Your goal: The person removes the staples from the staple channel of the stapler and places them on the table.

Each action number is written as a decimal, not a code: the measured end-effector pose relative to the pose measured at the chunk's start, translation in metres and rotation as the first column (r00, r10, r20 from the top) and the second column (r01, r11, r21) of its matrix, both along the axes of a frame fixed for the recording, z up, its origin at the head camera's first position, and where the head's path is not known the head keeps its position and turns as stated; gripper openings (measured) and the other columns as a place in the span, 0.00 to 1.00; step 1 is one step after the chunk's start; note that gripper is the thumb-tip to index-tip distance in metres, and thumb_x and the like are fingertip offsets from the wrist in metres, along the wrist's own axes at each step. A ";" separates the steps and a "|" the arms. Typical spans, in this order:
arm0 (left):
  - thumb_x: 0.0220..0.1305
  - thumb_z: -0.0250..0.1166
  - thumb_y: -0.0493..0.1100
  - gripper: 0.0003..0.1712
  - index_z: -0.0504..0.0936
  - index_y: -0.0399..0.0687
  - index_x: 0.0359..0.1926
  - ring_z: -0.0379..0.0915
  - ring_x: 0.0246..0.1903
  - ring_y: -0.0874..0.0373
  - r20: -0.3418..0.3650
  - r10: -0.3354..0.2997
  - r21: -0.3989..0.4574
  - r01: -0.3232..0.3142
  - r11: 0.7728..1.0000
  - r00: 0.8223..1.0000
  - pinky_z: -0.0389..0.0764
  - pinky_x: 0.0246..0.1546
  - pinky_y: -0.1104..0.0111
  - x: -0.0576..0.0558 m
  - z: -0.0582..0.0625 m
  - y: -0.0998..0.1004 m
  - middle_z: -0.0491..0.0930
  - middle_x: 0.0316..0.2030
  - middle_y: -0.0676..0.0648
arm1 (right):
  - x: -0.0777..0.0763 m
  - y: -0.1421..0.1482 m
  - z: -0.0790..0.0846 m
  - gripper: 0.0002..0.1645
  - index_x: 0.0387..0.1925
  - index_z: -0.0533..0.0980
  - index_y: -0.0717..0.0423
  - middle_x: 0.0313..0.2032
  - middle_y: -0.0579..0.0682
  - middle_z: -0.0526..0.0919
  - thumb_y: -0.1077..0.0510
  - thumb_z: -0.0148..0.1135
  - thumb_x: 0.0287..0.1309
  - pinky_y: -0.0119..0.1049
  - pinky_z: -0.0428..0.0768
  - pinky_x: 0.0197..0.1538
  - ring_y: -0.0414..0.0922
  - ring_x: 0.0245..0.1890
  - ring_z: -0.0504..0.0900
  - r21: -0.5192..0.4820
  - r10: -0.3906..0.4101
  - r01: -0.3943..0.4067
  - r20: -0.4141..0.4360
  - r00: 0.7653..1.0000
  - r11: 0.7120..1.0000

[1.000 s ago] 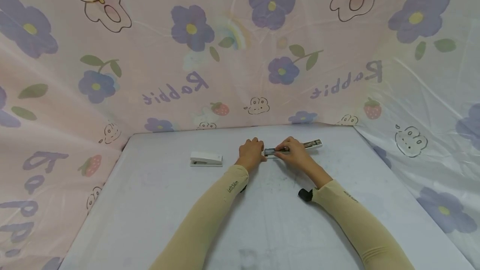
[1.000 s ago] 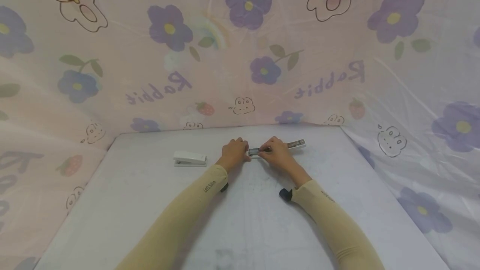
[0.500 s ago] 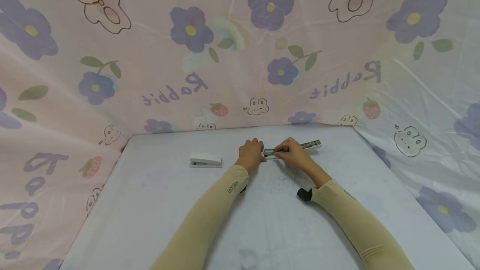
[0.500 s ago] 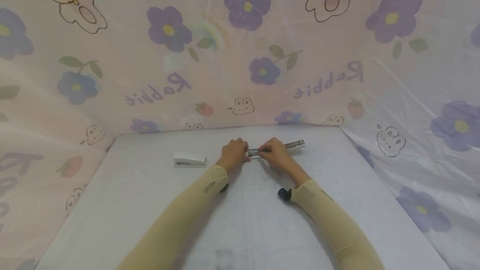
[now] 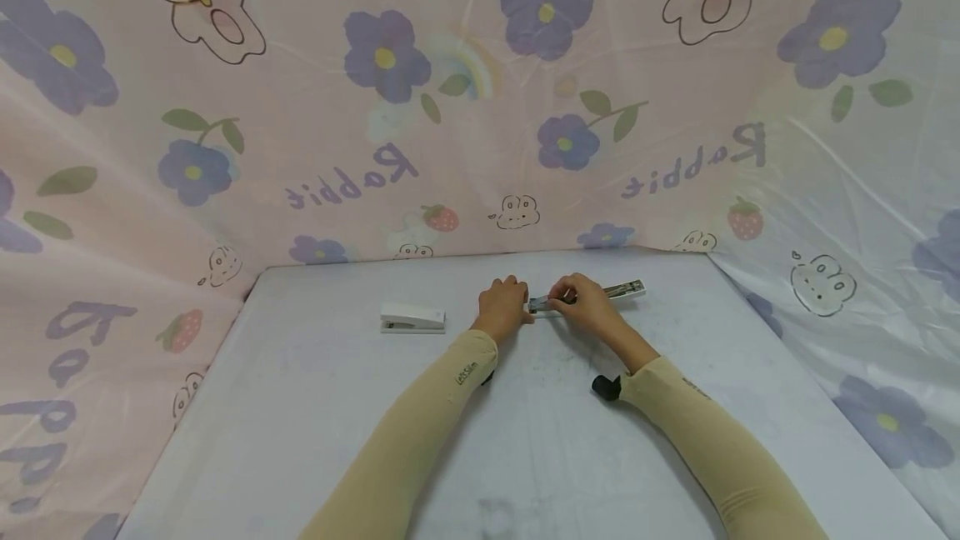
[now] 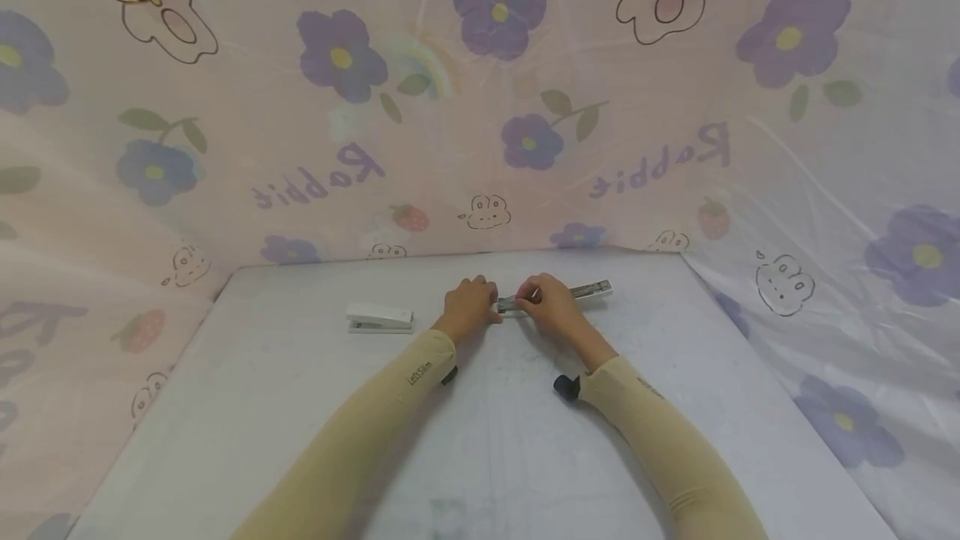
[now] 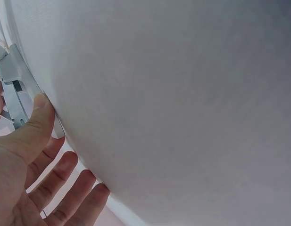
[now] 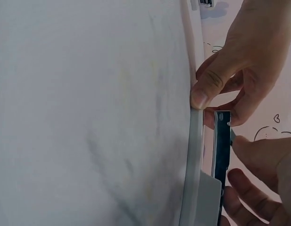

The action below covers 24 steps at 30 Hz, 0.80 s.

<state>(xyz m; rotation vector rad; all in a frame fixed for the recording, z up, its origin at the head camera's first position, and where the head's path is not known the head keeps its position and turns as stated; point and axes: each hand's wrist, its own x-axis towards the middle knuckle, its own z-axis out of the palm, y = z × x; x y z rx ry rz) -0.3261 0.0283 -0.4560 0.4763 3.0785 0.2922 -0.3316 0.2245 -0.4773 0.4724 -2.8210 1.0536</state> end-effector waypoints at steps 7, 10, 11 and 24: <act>0.63 0.79 0.56 0.20 0.85 0.52 0.48 0.77 0.50 0.52 -0.004 0.006 0.012 -0.006 1.000 1.000 0.85 0.47 0.57 0.000 0.000 0.000 0.80 0.50 0.50 | -0.003 -0.004 0.002 0.07 0.41 0.83 0.53 0.41 0.51 0.85 0.57 0.75 0.68 0.45 0.82 0.45 0.48 0.41 0.84 0.055 0.008 -0.007 -0.026 1.000 0.998; 0.63 0.79 0.57 0.20 0.85 0.52 0.48 0.77 0.51 0.52 -0.007 0.002 0.007 -0.002 1.000 1.000 0.85 0.47 0.56 0.001 0.000 0.000 0.80 0.50 0.50 | -0.003 -0.007 0.005 0.09 0.45 0.82 0.53 0.39 0.50 0.85 0.56 0.74 0.69 0.45 0.82 0.43 0.47 0.40 0.84 0.087 0.010 -0.007 -0.028 1.000 0.996; 0.63 0.79 0.57 0.20 0.85 0.52 0.48 0.77 0.51 0.52 -0.008 0.001 0.005 -0.001 1.000 1.000 0.85 0.47 0.56 0.001 0.000 -0.001 0.80 0.50 0.50 | -0.003 -0.008 0.005 0.10 0.47 0.82 0.53 0.38 0.49 0.85 0.56 0.74 0.69 0.45 0.82 0.43 0.47 0.40 0.84 0.100 0.009 -0.007 -0.025 1.000 0.995; 0.63 0.79 0.56 0.21 0.85 0.52 0.50 0.78 0.53 0.51 0.005 0.008 0.003 -0.008 1.000 1.000 0.86 0.50 0.54 -0.003 -0.004 0.002 0.81 0.52 0.50 | -0.002 -0.006 0.011 0.10 0.51 0.86 0.57 0.42 0.52 0.86 0.58 0.71 0.71 0.47 0.84 0.45 0.49 0.41 0.84 0.123 0.049 -0.044 -0.042 0.998 0.991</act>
